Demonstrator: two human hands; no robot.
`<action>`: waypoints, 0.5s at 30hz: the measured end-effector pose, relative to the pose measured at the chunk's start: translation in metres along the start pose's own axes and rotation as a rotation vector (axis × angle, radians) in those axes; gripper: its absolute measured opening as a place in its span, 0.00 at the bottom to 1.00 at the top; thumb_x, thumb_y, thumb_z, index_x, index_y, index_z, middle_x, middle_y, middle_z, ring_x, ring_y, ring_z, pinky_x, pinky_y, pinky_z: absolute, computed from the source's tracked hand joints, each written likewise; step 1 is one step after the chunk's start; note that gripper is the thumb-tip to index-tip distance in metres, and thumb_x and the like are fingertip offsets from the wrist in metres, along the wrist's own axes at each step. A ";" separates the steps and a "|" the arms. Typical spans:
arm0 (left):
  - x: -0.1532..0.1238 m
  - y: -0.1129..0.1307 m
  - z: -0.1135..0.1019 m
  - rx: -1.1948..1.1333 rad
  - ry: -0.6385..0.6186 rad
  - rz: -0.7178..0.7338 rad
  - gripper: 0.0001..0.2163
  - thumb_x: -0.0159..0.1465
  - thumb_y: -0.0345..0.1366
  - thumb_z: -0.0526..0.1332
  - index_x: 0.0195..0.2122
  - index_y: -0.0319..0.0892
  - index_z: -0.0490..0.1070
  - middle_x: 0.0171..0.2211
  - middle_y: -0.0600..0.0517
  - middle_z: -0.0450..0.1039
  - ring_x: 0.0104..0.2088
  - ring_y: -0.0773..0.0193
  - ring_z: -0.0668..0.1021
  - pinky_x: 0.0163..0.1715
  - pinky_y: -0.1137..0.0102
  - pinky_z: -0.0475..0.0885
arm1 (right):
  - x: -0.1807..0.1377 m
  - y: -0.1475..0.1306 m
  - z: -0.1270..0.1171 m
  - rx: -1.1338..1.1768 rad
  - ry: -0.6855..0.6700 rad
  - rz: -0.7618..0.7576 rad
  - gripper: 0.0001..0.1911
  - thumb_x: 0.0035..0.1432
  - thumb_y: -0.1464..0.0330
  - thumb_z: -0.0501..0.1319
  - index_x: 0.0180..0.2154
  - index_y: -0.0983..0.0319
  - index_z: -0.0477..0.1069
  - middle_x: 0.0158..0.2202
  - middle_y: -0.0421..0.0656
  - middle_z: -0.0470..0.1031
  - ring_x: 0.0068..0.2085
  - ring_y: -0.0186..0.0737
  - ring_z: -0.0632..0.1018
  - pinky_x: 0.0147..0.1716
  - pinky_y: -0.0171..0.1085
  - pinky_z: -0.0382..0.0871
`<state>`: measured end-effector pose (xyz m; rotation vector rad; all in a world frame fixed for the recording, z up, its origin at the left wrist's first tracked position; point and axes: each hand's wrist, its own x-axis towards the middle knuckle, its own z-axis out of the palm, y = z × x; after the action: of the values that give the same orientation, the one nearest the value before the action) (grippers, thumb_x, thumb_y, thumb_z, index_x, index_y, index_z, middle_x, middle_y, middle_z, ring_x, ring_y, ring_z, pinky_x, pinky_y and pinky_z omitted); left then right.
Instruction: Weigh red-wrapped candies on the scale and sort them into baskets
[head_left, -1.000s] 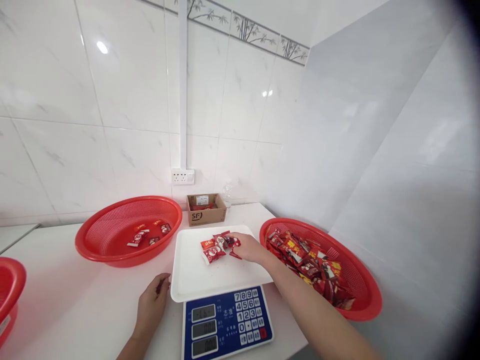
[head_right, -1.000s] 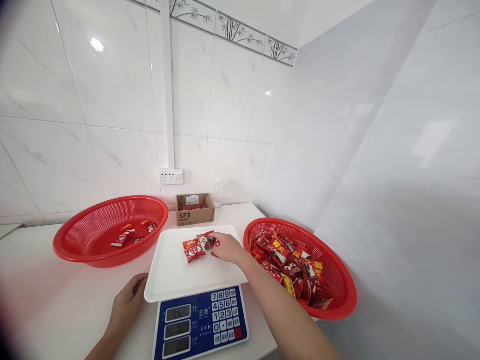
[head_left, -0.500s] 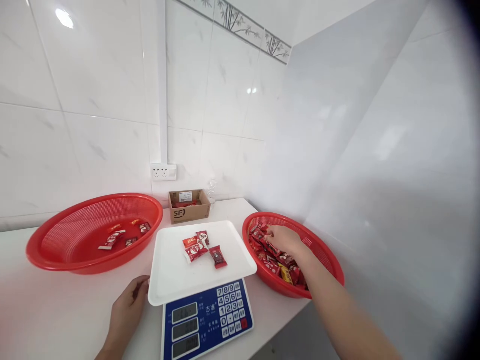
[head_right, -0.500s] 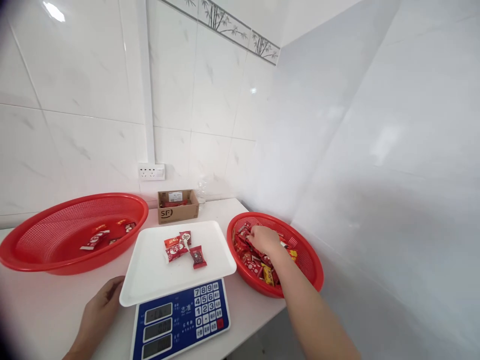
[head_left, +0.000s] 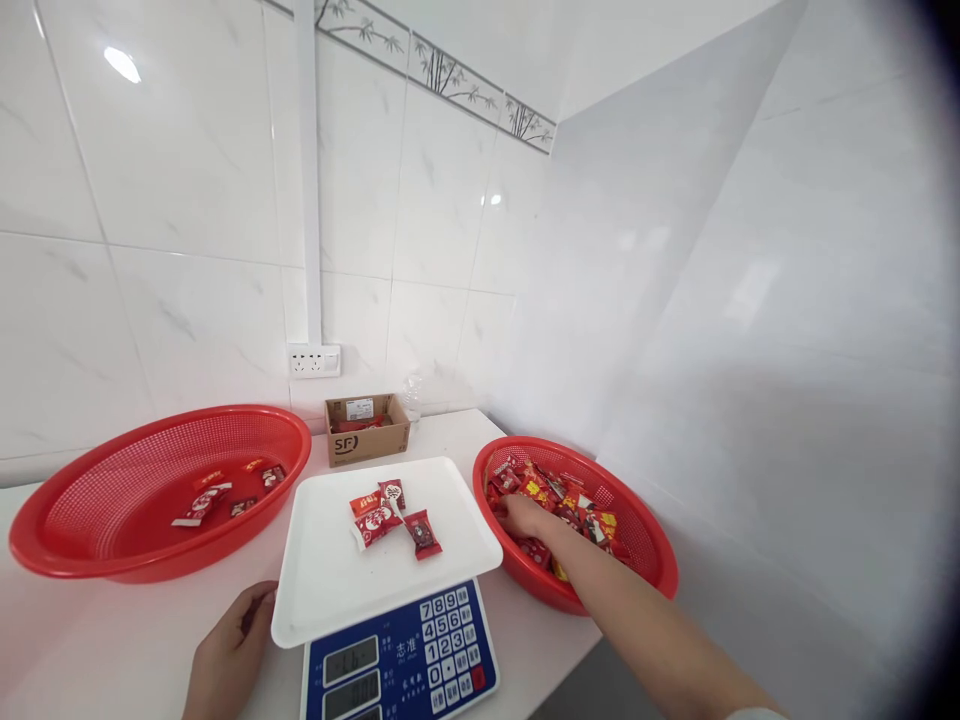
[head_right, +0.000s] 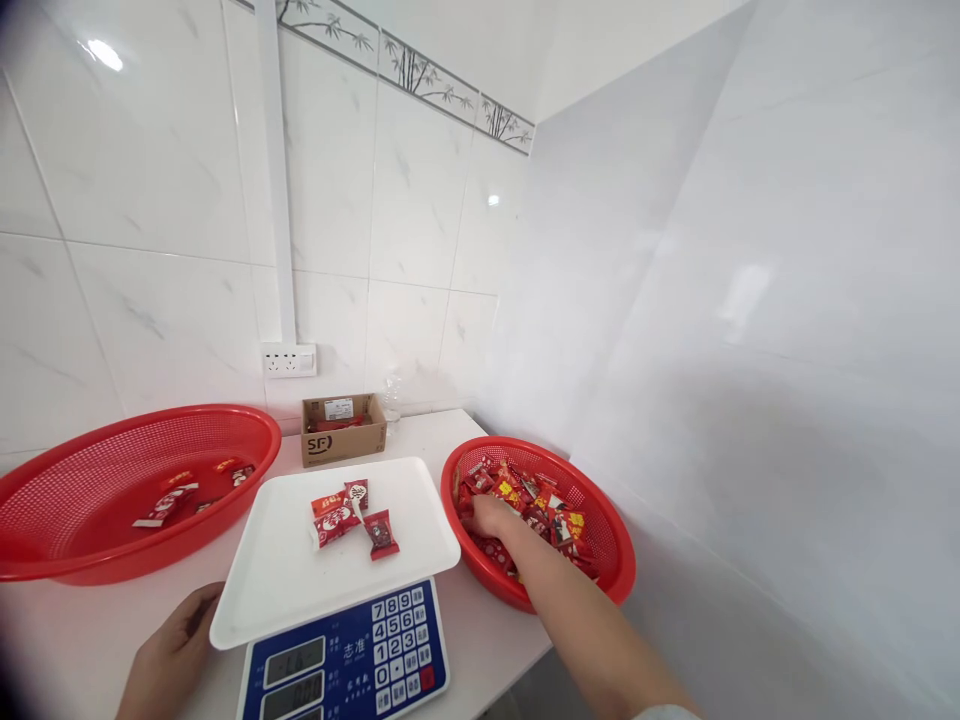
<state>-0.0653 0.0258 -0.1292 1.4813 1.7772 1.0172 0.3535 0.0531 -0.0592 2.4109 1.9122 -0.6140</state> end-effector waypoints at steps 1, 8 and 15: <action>0.001 0.000 0.000 0.000 -0.007 -0.004 0.21 0.51 0.52 0.51 0.37 0.47 0.72 0.40 0.50 0.79 0.40 0.53 0.79 0.38 0.66 0.74 | 0.001 0.002 0.000 0.008 0.010 0.004 0.14 0.63 0.63 0.58 0.48 0.63 0.69 0.47 0.45 0.73 0.43 0.40 0.76 0.41 0.44 0.73; 0.002 0.000 0.000 0.001 -0.011 -0.017 0.20 0.52 0.52 0.51 0.38 0.47 0.72 0.41 0.51 0.79 0.40 0.53 0.79 0.38 0.66 0.74 | 0.001 0.003 -0.016 0.067 0.217 -0.046 0.14 0.63 0.62 0.58 0.46 0.64 0.70 0.44 0.44 0.74 0.40 0.39 0.77 0.40 0.43 0.73; -0.002 0.006 0.002 -0.055 0.025 0.032 0.16 0.51 0.49 0.53 0.34 0.47 0.72 0.36 0.52 0.80 0.37 0.55 0.80 0.35 0.69 0.74 | -0.021 -0.043 -0.035 0.135 0.402 -0.237 0.12 0.64 0.62 0.55 0.35 0.64 0.71 0.33 0.40 0.75 0.35 0.36 0.76 0.37 0.40 0.70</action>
<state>-0.0606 0.0247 -0.1252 1.4739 1.7342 1.0967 0.3197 0.0531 -0.0101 2.5678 2.4086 -0.2814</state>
